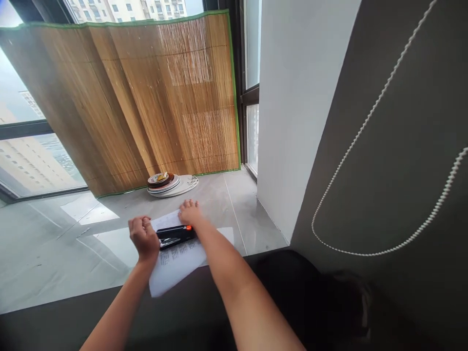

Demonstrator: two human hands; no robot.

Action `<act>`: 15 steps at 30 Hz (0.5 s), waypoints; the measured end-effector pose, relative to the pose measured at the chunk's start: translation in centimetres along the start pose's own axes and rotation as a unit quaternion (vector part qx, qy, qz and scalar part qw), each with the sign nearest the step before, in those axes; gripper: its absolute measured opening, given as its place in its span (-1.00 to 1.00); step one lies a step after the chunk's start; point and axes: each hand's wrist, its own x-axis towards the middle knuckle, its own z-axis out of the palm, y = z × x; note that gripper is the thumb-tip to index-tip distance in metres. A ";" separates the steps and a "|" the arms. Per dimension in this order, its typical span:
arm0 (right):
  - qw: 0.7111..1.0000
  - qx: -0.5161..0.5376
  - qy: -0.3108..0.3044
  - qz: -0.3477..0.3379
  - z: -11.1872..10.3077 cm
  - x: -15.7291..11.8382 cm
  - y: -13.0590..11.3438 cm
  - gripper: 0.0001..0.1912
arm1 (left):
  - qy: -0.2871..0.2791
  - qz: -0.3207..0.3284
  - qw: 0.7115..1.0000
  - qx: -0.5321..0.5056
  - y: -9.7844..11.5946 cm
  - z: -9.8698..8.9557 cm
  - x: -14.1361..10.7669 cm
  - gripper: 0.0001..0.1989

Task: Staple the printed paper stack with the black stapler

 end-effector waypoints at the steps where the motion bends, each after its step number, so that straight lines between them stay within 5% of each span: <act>1: 1.000 -0.001 0.002 -0.018 0.4 0.6 -1.0 -0.48 | 0.023 -0.014 1.000 0.005 -0.2 -0.3 0.2 -0.84; 5: 0.996 -0.017 0.012 -0.086 1.3 0.6 -1.8 -0.53 | 0.106 -0.078 0.991 0.010 -0.9 -1.1 0.6 -0.87; 9: 0.995 -0.017 0.022 -0.097 0.7 -2.7 1.6 -0.55 | 0.103 -0.076 0.992 -0.002 -1.2 -1.1 0.6 -0.87; 12: 0.998 -0.017 0.028 -0.052 -0.9 -5.5 5.4 -0.56 | 0.056 -0.072 0.996 -0.005 -1.2 -0.6 0.3 -0.83; 15: 1.000 -0.018 0.021 -0.009 -2.7 -7.4 8.7 -0.55 | -0.087 -0.029 0.995 -0.031 -0.7 0.6 -0.3 -0.79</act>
